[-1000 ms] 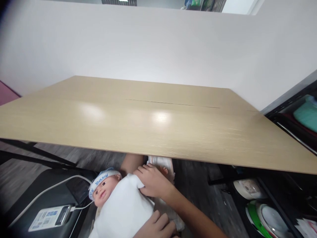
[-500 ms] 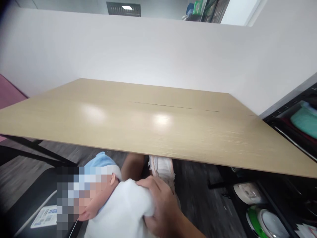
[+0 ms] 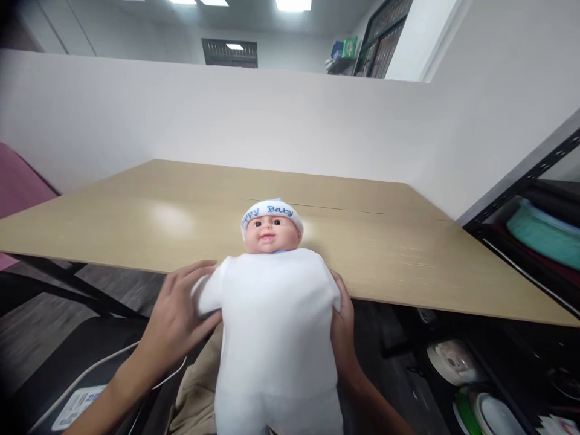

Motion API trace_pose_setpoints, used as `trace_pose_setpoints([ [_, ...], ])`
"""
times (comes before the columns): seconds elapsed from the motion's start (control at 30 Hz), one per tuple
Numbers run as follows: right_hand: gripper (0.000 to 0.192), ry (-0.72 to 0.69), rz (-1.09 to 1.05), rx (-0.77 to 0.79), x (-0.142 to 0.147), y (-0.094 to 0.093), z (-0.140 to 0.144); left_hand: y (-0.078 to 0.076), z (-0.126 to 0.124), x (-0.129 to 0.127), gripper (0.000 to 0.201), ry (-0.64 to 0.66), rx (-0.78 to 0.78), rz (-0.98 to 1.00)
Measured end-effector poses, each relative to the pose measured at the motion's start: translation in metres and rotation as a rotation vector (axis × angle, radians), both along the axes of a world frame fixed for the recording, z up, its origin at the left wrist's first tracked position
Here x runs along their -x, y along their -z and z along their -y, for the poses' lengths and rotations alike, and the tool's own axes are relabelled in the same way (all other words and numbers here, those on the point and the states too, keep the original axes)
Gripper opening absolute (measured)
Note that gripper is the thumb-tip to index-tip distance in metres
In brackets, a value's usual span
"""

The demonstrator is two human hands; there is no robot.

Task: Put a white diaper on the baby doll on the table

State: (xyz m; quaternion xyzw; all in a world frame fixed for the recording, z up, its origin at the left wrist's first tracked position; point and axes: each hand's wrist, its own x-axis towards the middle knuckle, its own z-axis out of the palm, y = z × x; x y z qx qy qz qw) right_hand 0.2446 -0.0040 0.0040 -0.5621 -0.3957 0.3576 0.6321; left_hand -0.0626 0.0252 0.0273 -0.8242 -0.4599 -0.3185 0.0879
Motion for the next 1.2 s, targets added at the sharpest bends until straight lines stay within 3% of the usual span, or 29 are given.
trace_pose_setpoints([
  [0.1, 0.065, -0.027, 0.002, 0.056, 0.0, -0.005, -0.016, -0.009, -0.041, -0.015, 0.071, -0.02, 0.29, -0.066],
  [0.2, 0.064, -0.088, 0.22, 0.066, -0.019, -0.009, -0.025, -0.014, -0.058, -0.026, 0.061, -0.008, 0.537, -0.069],
  [0.37, 0.044, -0.139, 0.87, 0.142, -0.075, -0.005, -0.026, -0.019, -0.07, -0.029, 0.055, 0.013, 0.576, -0.11],
  [0.5, 0.03, -0.147, 1.112, 0.099, -0.104, 0.01, -0.022, -0.013, -0.081, -0.027, 0.051, 0.025, 0.575, -0.148],
  [0.7, 0.033, -0.14, 1.127, 0.118, -0.114, 0.037, -0.031, 0.005, -0.097, -0.022, 0.05, 0.013, 0.641, -0.141],
  [0.9, 0.04, -0.094, 1.068, 0.159, -0.121, 0.061, -0.052, 0.018, -0.112, 0.003, 0.048, -0.034, 0.649, -0.145],
  [1.07, 0.05, -0.086, 1.051, 0.191, -0.124, 0.065, -0.072, 0.025, -0.13, 0.013, 0.042, -0.063, 0.615, -0.17],
  [1.2, 0.053, -0.117, 1.035, 0.199, -0.127, 0.064, -0.103, 0.032, -0.159, 0.009, 0.044, -0.062, 0.566, -0.179],
])
